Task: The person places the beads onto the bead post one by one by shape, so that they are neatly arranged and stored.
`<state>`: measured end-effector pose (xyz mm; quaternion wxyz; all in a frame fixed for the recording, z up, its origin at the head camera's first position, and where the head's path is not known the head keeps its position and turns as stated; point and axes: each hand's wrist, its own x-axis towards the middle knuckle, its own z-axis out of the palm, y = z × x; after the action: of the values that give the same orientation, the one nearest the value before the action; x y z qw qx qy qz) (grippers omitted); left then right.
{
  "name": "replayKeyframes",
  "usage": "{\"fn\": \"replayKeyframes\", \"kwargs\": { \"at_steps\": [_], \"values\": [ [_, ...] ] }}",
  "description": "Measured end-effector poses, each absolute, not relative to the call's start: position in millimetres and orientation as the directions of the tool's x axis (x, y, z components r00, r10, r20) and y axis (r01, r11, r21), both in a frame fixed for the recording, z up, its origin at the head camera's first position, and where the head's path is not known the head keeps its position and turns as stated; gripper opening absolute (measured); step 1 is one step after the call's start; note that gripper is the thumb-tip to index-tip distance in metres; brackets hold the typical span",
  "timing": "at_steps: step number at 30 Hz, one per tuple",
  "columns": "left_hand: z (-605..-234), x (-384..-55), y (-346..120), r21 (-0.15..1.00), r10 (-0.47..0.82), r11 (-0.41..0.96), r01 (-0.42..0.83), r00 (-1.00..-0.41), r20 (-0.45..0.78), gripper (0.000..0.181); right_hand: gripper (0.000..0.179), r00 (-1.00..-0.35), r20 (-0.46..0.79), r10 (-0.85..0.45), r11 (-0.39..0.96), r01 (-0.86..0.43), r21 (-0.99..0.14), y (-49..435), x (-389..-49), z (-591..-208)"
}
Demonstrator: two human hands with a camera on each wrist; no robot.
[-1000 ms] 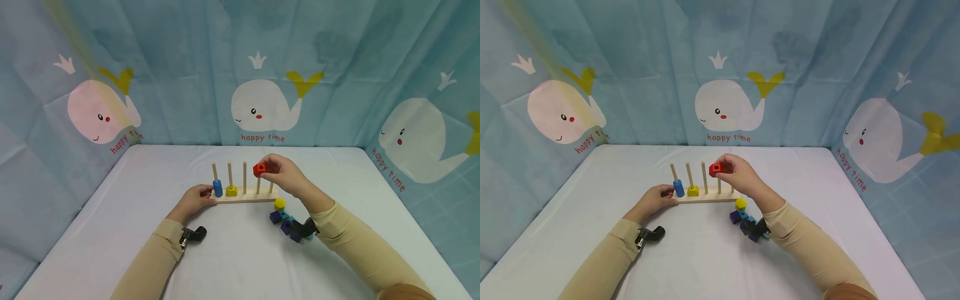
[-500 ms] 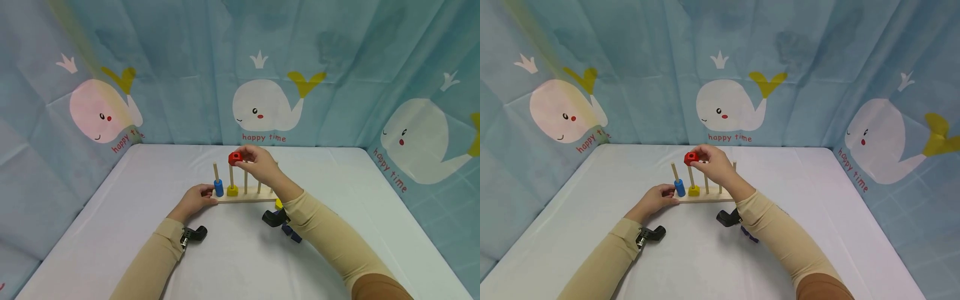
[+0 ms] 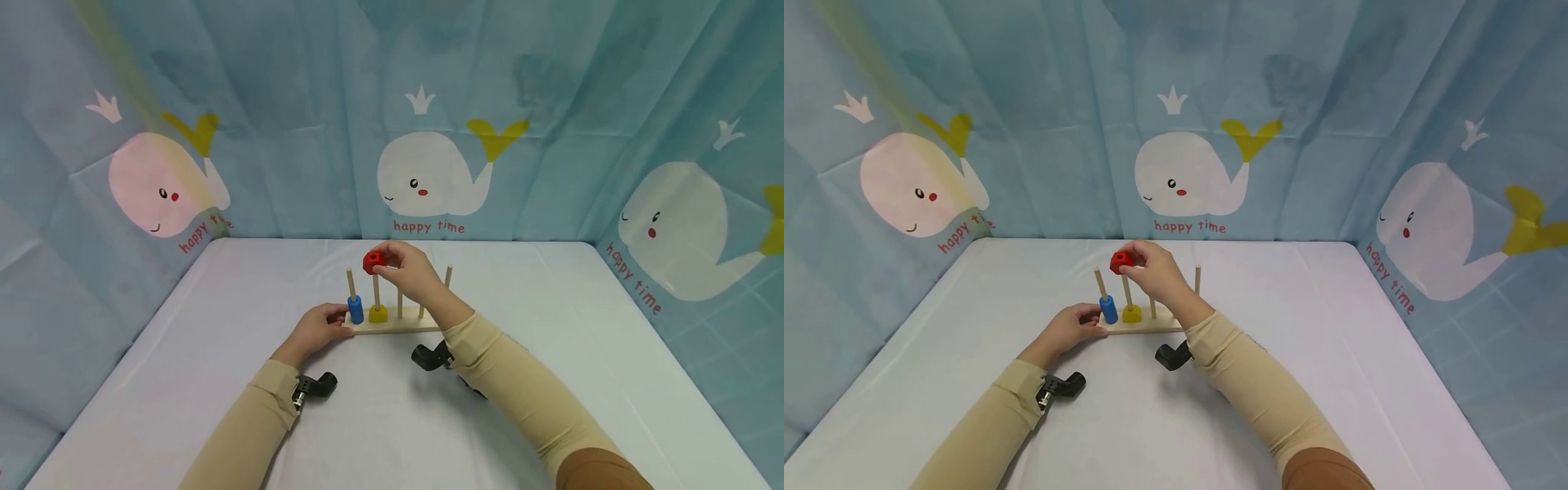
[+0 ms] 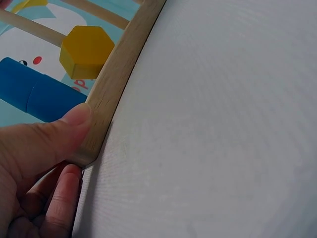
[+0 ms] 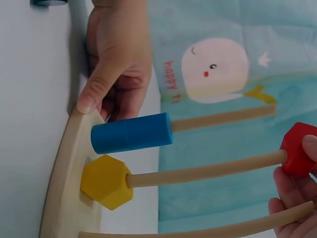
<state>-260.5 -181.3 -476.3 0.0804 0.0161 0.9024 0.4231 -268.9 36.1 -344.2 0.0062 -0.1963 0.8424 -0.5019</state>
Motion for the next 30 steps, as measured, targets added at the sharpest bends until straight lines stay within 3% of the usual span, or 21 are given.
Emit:
{"fn": "replayKeyframes", "kwargs": {
  "at_steps": [10, 24, 30],
  "values": [
    [-475, -262, -184, 0.769, 0.108, 0.640, -0.014, -0.988, -0.109, 0.059, 0.025, -0.944, 0.155, -0.292, 0.409, -0.270, -0.871, 31, -269, -354],
    [-477, -262, -180, 0.769, 0.100, 0.639, -0.029, -0.988, -0.120, 0.056, 0.053, -0.987, 0.087, -0.136, 0.268, -0.121, -0.956, 25, -264, -377],
    [-478, -262, -180, 0.765, 0.105, 0.643, -0.023, -0.987, -0.118, 0.057, 0.055, -0.990, 0.068, -0.120, 0.281, -0.099, -0.955, 24, -262, -388]
  ]
}}
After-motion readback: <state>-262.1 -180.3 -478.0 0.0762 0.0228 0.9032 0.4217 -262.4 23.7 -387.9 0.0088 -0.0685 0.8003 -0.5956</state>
